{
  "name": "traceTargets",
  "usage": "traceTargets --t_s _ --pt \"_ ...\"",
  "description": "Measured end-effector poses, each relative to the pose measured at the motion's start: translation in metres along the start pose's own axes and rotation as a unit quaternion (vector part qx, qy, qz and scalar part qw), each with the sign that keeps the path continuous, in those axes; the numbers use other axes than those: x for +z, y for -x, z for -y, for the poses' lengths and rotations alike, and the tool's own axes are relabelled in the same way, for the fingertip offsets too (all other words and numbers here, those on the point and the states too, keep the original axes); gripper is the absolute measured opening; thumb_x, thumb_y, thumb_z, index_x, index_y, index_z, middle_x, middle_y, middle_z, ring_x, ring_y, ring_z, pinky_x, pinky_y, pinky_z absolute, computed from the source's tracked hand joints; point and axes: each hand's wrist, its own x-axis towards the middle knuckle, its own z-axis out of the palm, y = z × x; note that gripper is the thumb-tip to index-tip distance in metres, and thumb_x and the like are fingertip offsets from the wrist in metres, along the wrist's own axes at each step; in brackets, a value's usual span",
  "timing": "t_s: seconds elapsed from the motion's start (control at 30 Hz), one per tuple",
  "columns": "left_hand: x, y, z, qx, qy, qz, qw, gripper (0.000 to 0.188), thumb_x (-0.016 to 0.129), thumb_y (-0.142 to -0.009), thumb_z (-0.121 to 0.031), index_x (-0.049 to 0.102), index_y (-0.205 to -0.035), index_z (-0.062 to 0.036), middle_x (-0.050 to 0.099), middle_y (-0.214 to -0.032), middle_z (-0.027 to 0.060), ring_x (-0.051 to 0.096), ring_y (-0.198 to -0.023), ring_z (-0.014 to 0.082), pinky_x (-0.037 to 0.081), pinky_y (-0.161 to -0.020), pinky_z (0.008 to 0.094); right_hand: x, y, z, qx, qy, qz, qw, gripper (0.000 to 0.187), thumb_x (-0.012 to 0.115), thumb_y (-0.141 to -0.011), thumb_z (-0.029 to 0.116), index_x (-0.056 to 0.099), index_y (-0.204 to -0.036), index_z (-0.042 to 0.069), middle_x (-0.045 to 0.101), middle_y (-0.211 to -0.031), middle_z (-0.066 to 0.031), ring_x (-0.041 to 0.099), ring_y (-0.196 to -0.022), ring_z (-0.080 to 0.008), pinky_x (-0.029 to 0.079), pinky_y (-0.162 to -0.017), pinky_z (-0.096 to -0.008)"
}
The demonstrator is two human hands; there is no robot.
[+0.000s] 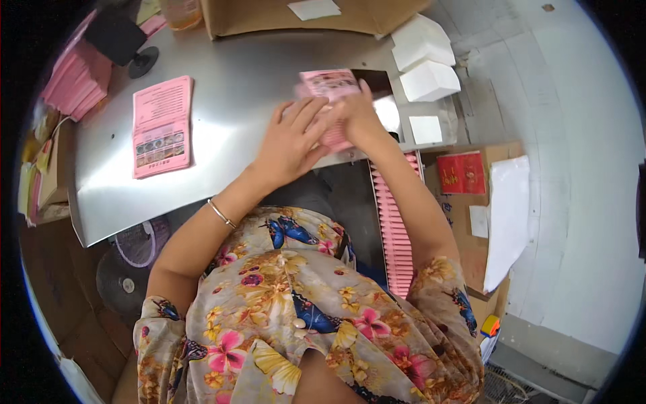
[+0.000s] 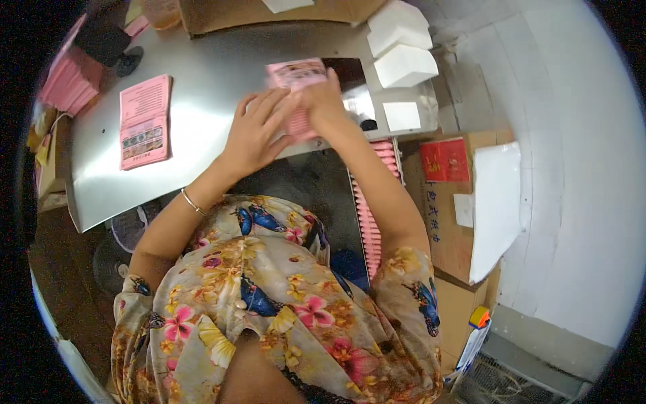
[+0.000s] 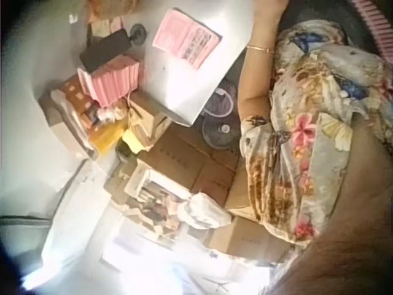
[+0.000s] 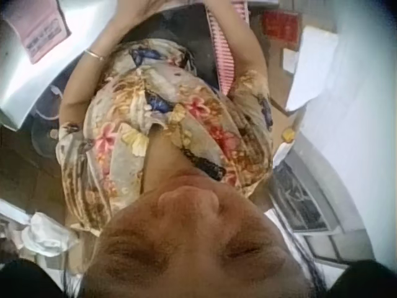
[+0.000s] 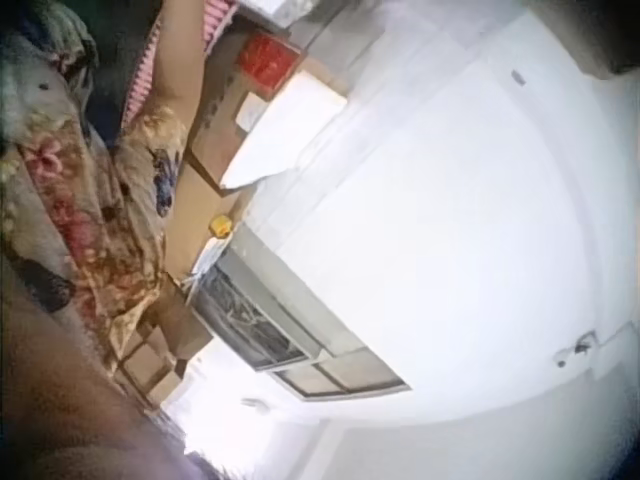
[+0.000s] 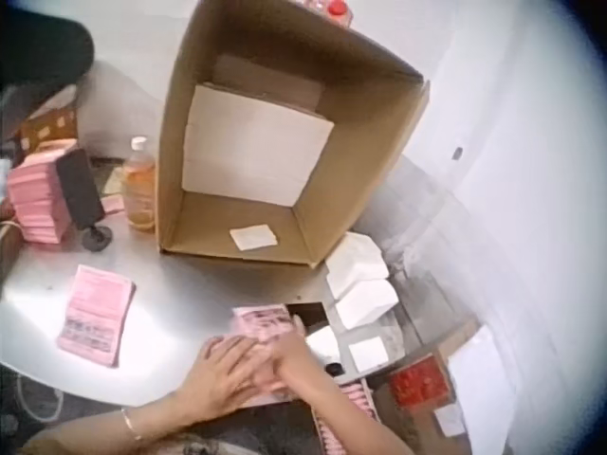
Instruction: Scanning and packaging white items into boxes with pink forms and foam padding.
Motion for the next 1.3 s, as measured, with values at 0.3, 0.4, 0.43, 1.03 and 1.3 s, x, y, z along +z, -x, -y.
traceTargets --t_s 0.3,0.4,0.43,1.03,1.3 --pt "0.002 0.010 0.015 -0.131 0.124 -0.049 0.982 0.023 0.069 -0.085 -0.017 0.068 -0.104 -0.0052 0.068 -0.100 0.0103 0.063 -0.095 0.0313 0.047 -0.089 0.0408 -0.024 0.095 -0.027 0.180 -0.028 -0.132 0.974 0.030 0.062 -0.089 0.014 0.068 -0.119 0.009 0.069 -0.104 -0.0198 0.066 -0.090 -0.0384 0.053 -0.079 -0.0452" --pt "0.001 0.006 0.015 -0.131 0.131 -0.029 0.982 0.020 0.069 -0.085 -0.015 0.068 -0.102 -0.0047 0.068 -0.094 0.0105 0.064 -0.093 0.0316 0.047 -0.087 0.0413 -0.035 0.121 -0.052 0.190 0.068 -0.196 0.960 0.030 0.063 -0.089 0.011 0.068 -0.118 0.007 0.067 -0.105 -0.0171 0.064 -0.090 -0.0376 0.052 -0.078 -0.0447" --pt "0.000 0.006 0.014 -0.130 0.135 -0.028 0.982 0.020 0.069 -0.085 -0.015 0.068 -0.102 -0.0047 0.068 -0.094 0.0105 0.064 -0.093 0.0316 0.047 -0.087 0.0413 -0.026 0.128 -0.063 0.221 0.069 -0.161 0.959 0.029 0.061 -0.088 0.010 0.069 -0.116 0.005 0.063 -0.104 -0.0161 0.062 -0.090 -0.0370 0.052 -0.079 -0.0448" --pt "-0.001 0.001 0.014 -0.113 0.152 0.001 0.982 0.019 0.068 -0.084 -0.010 0.068 -0.102 -0.0030 0.067 -0.098 0.0119 0.061 -0.098 0.0320 0.044 -0.092 0.0424 -0.098 0.044 -0.145 0.141 0.068 -0.233 0.960 0.029 0.062 -0.086 0.010 0.072 -0.113 0.008 0.065 -0.099 -0.0173 0.064 -0.086 -0.0342 0.052 -0.077 -0.0420" --pt "-0.006 0.002 0.015 -0.131 0.162 0.027 0.978 0.020 0.067 -0.085 -0.008 0.067 -0.103 -0.0008 0.067 -0.100 0.0128 0.061 -0.101 0.0318 0.043 -0.091 0.0410 -0.100 0.041 -0.139 0.166 0.034 -0.194 0.966 0.032 0.069 -0.090 0.022 0.071 -0.117 0.005 0.064 -0.091 -0.0102 0.063 -0.075 -0.0221 0.052 -0.072 -0.0324"
